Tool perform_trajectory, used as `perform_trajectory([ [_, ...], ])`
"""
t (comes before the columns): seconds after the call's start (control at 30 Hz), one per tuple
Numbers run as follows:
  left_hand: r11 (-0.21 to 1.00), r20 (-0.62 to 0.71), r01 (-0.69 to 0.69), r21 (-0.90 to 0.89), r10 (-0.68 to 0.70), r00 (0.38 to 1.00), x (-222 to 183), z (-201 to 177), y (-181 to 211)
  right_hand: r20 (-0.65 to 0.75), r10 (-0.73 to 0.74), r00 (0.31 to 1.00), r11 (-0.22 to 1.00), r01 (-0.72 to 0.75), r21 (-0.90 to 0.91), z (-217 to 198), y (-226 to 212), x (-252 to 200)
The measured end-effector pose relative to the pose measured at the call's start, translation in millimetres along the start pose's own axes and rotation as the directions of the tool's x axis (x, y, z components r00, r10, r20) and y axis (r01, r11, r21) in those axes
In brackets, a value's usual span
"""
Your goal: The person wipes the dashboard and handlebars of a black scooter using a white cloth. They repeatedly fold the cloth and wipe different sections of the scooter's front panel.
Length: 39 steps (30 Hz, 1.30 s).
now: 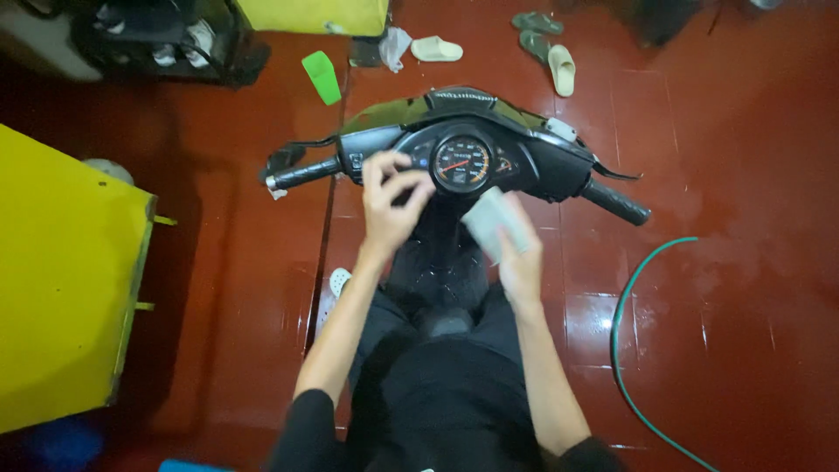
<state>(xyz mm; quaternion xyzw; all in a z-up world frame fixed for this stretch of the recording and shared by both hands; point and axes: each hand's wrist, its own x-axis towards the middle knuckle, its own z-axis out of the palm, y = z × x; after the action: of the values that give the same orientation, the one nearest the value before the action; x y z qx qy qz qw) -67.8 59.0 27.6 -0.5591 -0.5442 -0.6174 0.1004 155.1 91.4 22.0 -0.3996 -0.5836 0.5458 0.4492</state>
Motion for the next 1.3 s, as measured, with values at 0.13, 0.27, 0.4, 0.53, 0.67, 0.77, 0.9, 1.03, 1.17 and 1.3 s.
perform_trajectory([
  [0.13, 0.957, -0.033, -0.194, 0.217, 0.206, 0.978, 56, -1, -38, -0.037, -0.768, 0.640, 0.482, 0.538, -0.691, 20, -4, 45],
  [0.27, 0.815, 0.137, -0.074, 0.575, -0.007, 0.991, 48, 17, -85, 0.117, -0.743, 0.659, 0.270, 0.455, -0.848, 69, 32, 70],
  [0.4, 0.766, 0.156, -0.067, 0.639, -0.043, 0.987, 43, 21, -95, 0.111, -0.758, 0.643, 0.192, 0.383, -0.903, 106, 55, 79],
  [0.53, 0.782, 0.166, -0.062, 0.620, -0.054, 0.985, 38, 22, -108, 0.179, -0.818, 0.547, 0.123, 0.470, -0.874, 111, 42, 83],
  [0.67, 0.781, 0.207, -0.101, 0.616, -0.037, 0.978, 37, 16, -103, 0.447, -0.795, 0.409, 0.028, 0.762, -0.647, 86, 37, 73],
  [0.77, 0.797, 0.209, -0.091, 0.598, -0.045, 0.977, 40, 11, -90, 0.414, -0.783, 0.464, 0.189, 0.812, -0.553, 67, 43, 57],
  [0.9, 0.809, 0.164, -0.051, 0.585, -0.056, 0.985, 43, 15, -86, 0.125, -0.500, 0.857, 0.856, 0.510, -0.078, 56, 17, 23],
  [1.03, 0.784, 0.170, -0.076, 0.616, -0.039, 0.985, 41, 14, -92, -0.291, -0.237, 0.927, 0.971, 0.221, -0.088, 43, 25, 43],
  [1.17, 0.760, 0.195, -0.110, 0.640, -0.022, 0.980, 42, 15, -95, -0.380, -0.738, 0.558, 0.674, 0.644, -0.363, 63, -42, 63],
  [1.3, 0.764, 0.191, -0.099, 0.637, -0.033, 0.981, 40, 16, -93, 0.325, -0.752, 0.573, 0.088, 0.576, -0.813, 74, 39, 107],
])
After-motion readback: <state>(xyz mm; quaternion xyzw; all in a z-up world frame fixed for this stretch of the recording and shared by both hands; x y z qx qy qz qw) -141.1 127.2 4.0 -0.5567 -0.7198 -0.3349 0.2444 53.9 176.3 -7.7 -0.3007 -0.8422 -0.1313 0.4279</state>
